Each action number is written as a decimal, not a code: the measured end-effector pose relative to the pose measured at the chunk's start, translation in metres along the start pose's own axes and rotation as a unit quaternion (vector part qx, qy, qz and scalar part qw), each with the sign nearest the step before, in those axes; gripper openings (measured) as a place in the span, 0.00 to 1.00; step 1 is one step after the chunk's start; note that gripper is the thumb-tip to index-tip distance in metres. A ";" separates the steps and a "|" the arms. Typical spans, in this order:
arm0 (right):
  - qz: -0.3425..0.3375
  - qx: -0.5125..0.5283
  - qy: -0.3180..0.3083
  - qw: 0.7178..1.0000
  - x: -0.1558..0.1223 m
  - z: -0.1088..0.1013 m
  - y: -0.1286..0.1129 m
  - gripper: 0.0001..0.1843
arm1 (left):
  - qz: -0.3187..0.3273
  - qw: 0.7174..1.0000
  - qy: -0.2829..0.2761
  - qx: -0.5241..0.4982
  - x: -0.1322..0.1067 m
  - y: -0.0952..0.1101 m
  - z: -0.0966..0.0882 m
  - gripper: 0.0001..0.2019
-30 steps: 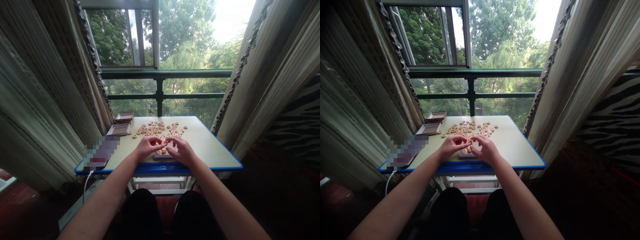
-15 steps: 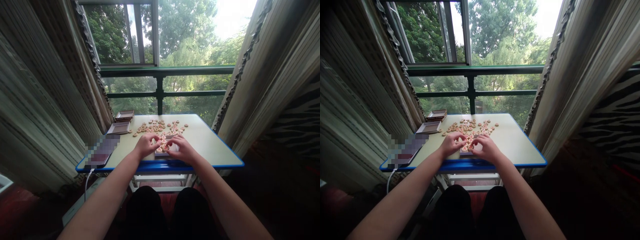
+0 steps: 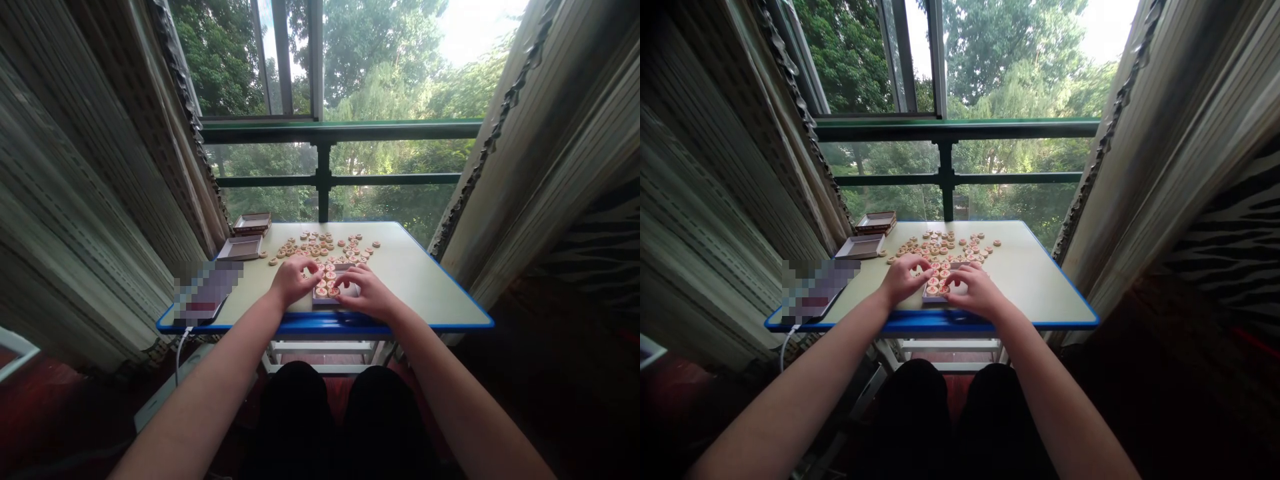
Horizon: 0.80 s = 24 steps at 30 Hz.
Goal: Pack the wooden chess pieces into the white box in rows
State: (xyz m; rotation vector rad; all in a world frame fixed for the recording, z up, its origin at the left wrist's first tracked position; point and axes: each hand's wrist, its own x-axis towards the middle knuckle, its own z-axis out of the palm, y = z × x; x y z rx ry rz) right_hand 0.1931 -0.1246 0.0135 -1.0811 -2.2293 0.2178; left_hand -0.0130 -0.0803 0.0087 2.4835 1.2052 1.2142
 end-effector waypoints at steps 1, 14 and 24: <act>0.000 0.002 0.000 1.000 0.000 0.000 0.000 0.08 | 0.000 1.000 -0.002 0.003 0.000 0.000 0.000 0.08; 0.001 0.002 -0.005 1.000 0.001 -0.001 -0.001 0.06 | 0.012 0.998 0.028 0.047 0.001 -0.008 0.005 0.13; 0.004 0.009 -0.013 1.000 0.000 -0.003 0.000 0.06 | 0.014 0.996 0.051 0.071 0.001 -0.011 0.006 0.12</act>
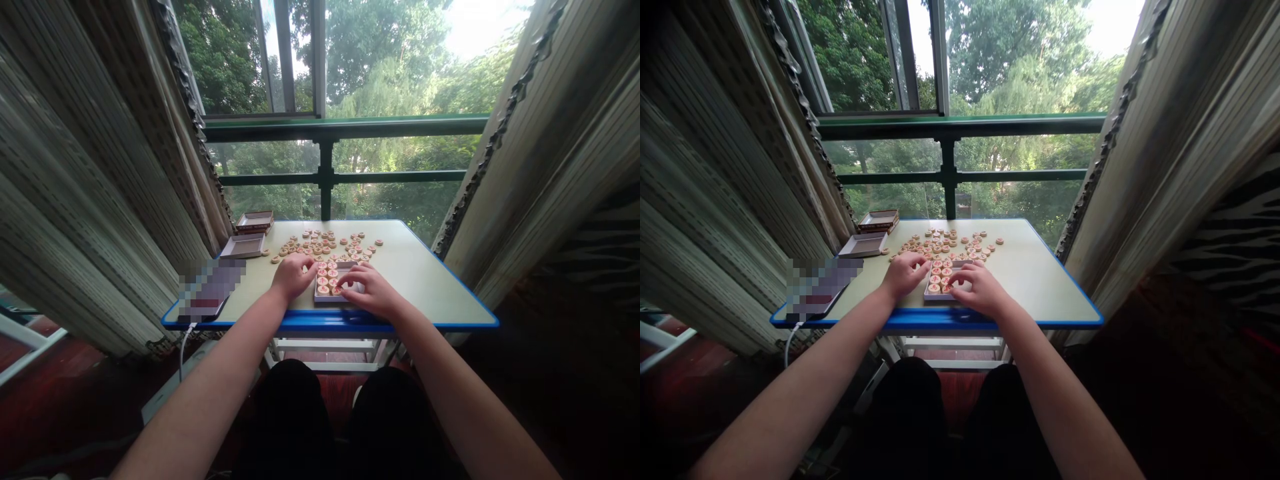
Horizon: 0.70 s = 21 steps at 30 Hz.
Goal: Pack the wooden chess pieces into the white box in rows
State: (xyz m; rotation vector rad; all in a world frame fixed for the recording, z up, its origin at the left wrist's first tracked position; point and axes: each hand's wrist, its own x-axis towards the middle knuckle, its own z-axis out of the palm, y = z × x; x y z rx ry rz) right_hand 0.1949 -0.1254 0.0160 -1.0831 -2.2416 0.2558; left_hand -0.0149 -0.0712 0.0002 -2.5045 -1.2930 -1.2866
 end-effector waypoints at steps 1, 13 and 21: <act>0.001 0.001 0.001 1.000 0.000 0.000 0.000 0.06 | -0.001 1.000 0.001 0.000 0.000 0.000 0.000 0.12; 0.043 -0.050 0.046 0.997 -0.001 -0.002 0.011 0.07 | 0.005 1.000 0.014 0.007 0.000 0.001 -0.002 0.12; 0.016 -0.044 -0.006 0.999 -0.001 -0.001 0.010 0.10 | 0.003 1.000 0.009 0.009 0.000 0.001 0.000 0.12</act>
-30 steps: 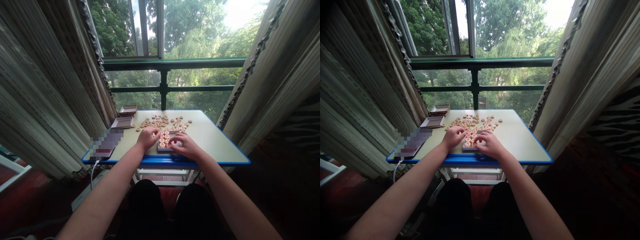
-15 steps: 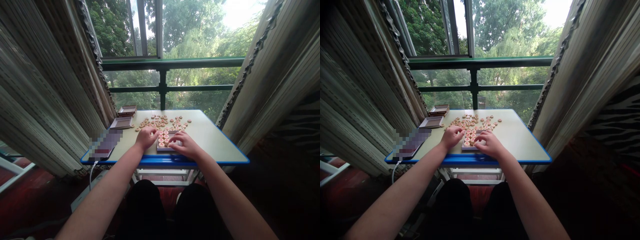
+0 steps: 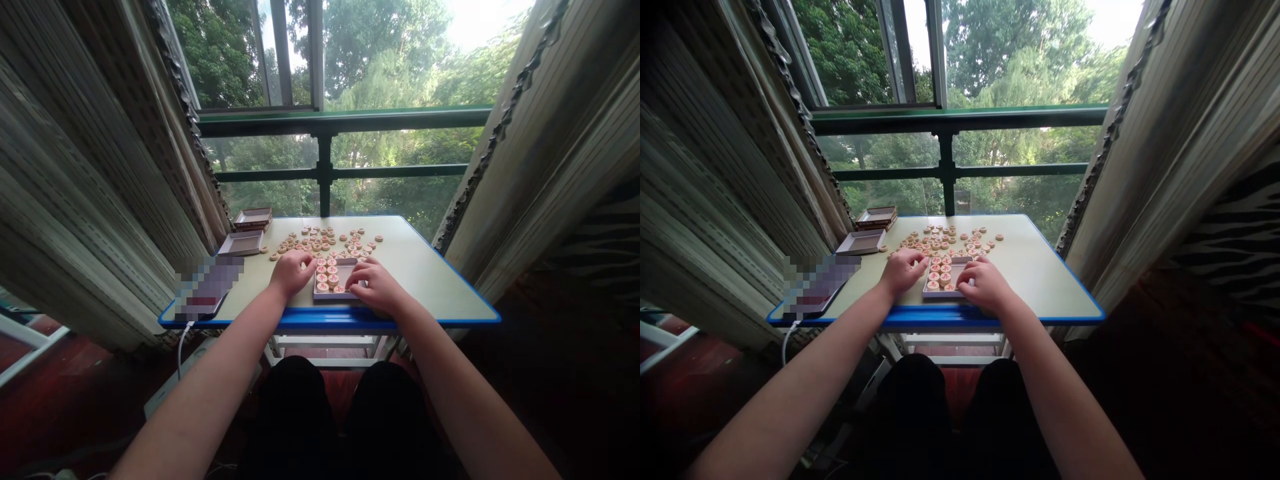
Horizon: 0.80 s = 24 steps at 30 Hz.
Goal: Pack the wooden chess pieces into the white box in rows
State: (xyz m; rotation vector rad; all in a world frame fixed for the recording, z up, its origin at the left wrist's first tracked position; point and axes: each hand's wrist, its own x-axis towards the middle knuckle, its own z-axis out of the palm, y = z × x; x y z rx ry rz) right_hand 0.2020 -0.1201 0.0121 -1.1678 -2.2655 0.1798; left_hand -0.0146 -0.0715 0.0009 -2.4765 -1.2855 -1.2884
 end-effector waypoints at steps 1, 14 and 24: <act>-0.003 0.001 -0.003 1.000 0.000 0.000 0.000 0.10 | -0.002 1.000 0.001 0.000 0.000 0.000 0.000 0.12; -0.029 0.012 -0.024 0.999 0.001 -0.001 -0.003 0.19 | -0.001 1.000 -0.008 0.002 0.001 0.000 0.000 0.13; -0.054 0.035 0.003 0.998 0.000 -0.004 -0.004 0.20 | -0.007 1.000 -0.015 0.007 0.001 0.001 -0.001 0.13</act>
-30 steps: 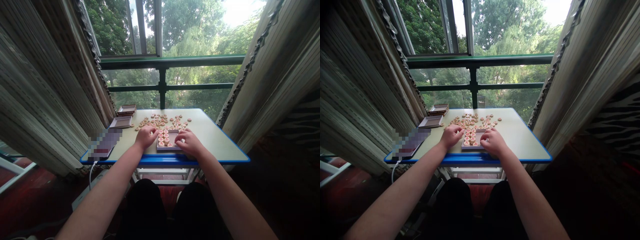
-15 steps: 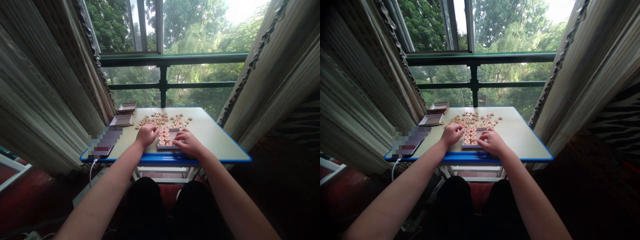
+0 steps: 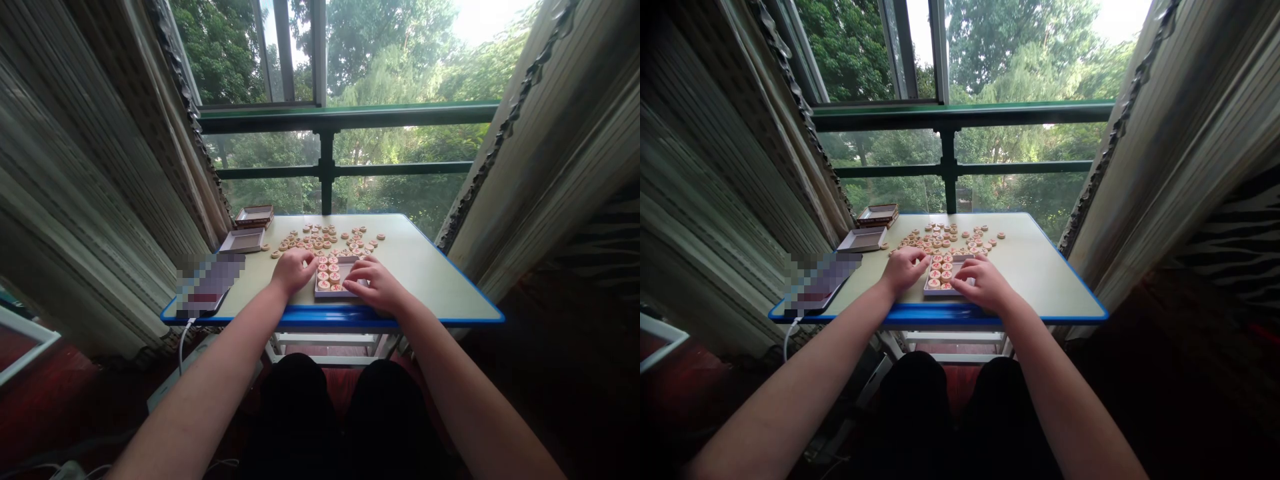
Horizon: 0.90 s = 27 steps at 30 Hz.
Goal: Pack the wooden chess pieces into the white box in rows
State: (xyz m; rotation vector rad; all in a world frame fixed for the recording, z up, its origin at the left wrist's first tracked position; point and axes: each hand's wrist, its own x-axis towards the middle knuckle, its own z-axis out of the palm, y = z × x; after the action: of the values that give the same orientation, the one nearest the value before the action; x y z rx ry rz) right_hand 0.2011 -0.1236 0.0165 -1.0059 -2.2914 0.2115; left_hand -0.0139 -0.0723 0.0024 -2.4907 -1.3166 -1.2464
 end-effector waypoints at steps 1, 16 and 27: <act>-0.006 0.006 -0.002 1.000 0.000 0.000 0.000 0.19 | 0.002 1.000 -0.001 0.000 0.000 0.000 0.000 0.13; -0.049 0.004 -0.017 0.999 -0.002 0.001 -0.003 0.16 | 0.008 1.000 -0.003 0.001 0.000 -0.001 0.001 0.13; -0.059 0.024 -0.045 0.997 -0.001 0.001 -0.005 0.14 | 0.008 1.000 -0.011 0.000 0.000 0.000 0.000 0.13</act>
State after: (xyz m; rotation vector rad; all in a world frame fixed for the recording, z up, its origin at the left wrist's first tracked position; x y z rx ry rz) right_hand 0.1981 -0.1278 0.0173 -0.8487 -2.4070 0.2658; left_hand -0.0141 -0.0721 0.0022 -2.5174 -1.2998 -1.2192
